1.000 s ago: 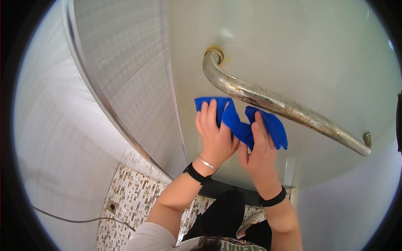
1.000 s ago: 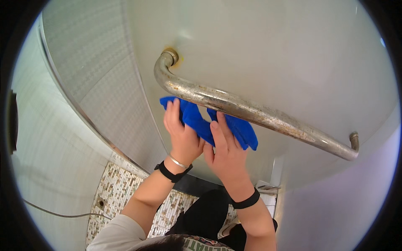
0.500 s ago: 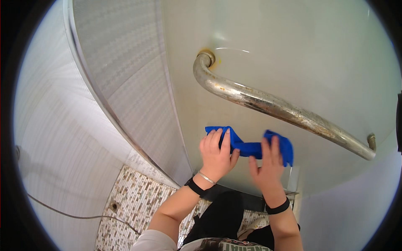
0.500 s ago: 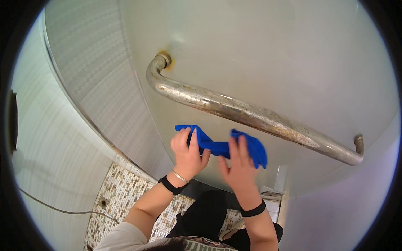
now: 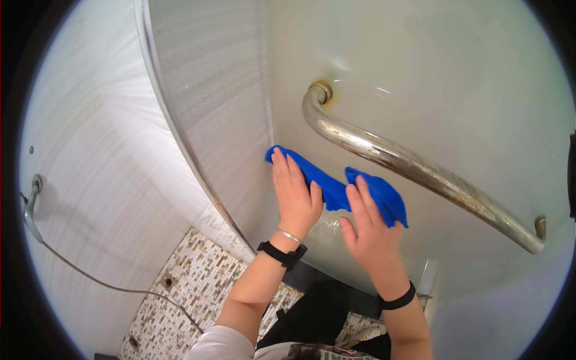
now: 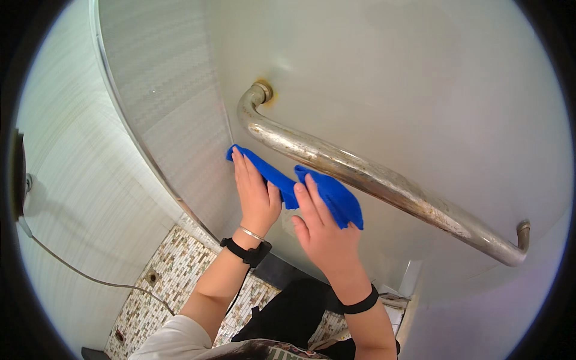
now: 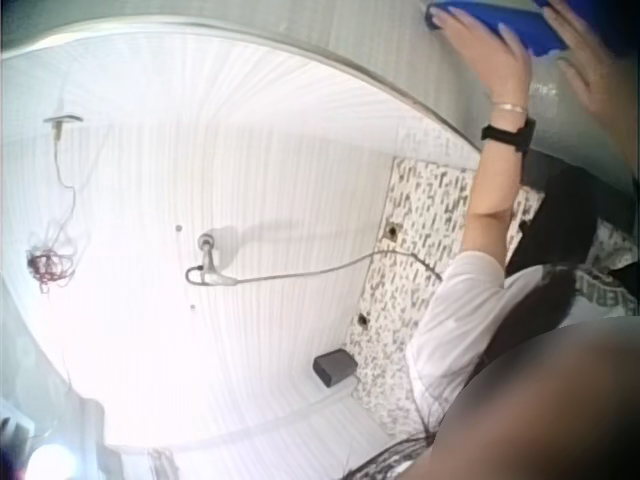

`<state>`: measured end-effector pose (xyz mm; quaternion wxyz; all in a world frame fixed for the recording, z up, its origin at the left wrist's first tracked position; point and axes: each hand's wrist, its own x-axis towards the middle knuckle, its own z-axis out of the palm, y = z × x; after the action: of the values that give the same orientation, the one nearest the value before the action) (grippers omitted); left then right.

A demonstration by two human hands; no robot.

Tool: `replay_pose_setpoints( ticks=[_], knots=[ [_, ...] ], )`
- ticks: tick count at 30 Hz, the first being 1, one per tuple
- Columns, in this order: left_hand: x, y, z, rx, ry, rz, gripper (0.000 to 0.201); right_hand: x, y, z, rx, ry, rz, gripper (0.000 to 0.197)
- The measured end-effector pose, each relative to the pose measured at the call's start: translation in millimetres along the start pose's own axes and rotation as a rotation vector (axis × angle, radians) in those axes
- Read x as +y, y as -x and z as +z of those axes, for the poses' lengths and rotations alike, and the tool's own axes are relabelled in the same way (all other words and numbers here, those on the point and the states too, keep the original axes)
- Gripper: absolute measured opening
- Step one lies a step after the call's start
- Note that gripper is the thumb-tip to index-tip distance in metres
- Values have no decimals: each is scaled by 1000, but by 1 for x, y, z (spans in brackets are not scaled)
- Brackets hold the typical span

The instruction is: The recorder is cleaning the glass walls and door of a shower stall using a blue microfiber cloth.

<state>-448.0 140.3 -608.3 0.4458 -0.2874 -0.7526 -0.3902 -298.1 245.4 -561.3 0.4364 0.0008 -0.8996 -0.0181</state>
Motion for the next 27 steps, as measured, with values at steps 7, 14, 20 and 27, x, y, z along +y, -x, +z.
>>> replay_pose_setpoints(
  ticks=[7, 14, 20, 27],
  knots=[
    [36, -54, -13, 107, 40, -15, 63, 1, -2, 0, 144, -61, 12, 58],
    [35, -4, -10, -40, 37, 5, 66, 8, 10, -1, 130, -90, 70, 57],
    [31, -73, -13, 38, 36, -17, 62, 0, -6, -18, 77, -174, 84, 57],
    [33, -75, -23, -127, 49, 140, 64, 5, -3, -11, 96, -84, 41, 60]
  ],
)
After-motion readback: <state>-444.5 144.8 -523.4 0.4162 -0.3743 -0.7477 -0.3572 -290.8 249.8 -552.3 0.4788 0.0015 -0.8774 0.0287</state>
